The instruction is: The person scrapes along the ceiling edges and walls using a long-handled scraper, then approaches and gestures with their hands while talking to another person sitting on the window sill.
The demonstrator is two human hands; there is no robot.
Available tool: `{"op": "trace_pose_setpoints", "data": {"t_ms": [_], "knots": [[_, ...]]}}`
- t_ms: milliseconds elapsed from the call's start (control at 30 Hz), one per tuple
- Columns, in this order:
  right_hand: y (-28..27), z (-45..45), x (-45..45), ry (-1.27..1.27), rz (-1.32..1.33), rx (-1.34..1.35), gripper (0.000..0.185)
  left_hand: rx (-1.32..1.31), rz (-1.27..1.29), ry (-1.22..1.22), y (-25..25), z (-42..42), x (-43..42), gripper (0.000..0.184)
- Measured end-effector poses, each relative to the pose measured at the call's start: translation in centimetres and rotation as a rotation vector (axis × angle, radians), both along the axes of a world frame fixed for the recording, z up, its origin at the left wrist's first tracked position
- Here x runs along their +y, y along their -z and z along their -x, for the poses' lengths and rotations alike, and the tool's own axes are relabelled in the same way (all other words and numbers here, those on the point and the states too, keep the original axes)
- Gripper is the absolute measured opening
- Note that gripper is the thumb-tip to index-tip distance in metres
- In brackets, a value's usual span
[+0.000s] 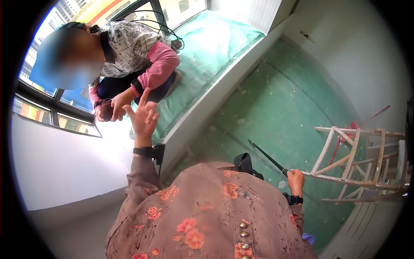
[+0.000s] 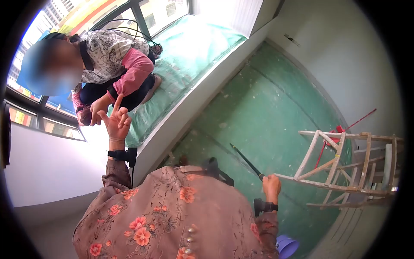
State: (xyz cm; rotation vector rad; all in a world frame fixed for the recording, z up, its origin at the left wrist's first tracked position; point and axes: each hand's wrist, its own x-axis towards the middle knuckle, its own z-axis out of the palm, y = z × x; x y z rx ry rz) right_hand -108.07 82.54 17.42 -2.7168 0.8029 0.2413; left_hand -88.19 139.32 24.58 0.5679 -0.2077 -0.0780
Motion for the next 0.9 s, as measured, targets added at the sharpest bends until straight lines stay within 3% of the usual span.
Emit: {"op": "trace_pose_setpoints", "data": {"t_ms": [333, 700, 867, 900], "knots": [[-0.2, 0.3, 1.6, -0.012, 0.028, -0.006, 0.034, 0.152, -0.074, 0.0, 1.6, 0.3, -2.3, 0.095], [-0.1, 0.2, 1.5, 0.003, 0.011, -0.019, 0.031, 0.141, -0.121, -0.04, 2.5, -0.1, -2.5, 0.091], [-0.6, -0.1, 2.1, -0.008, 0.01, -0.03, 0.032, 0.223, -0.14, -0.084, 2.3, 0.2, -2.3, 0.077], [-0.5, -0.2, 2.2, -0.023, 0.012, -0.044, 0.032, 0.141, -0.132, -0.046, 2.8, 0.0, -1.7, 0.07]]}}
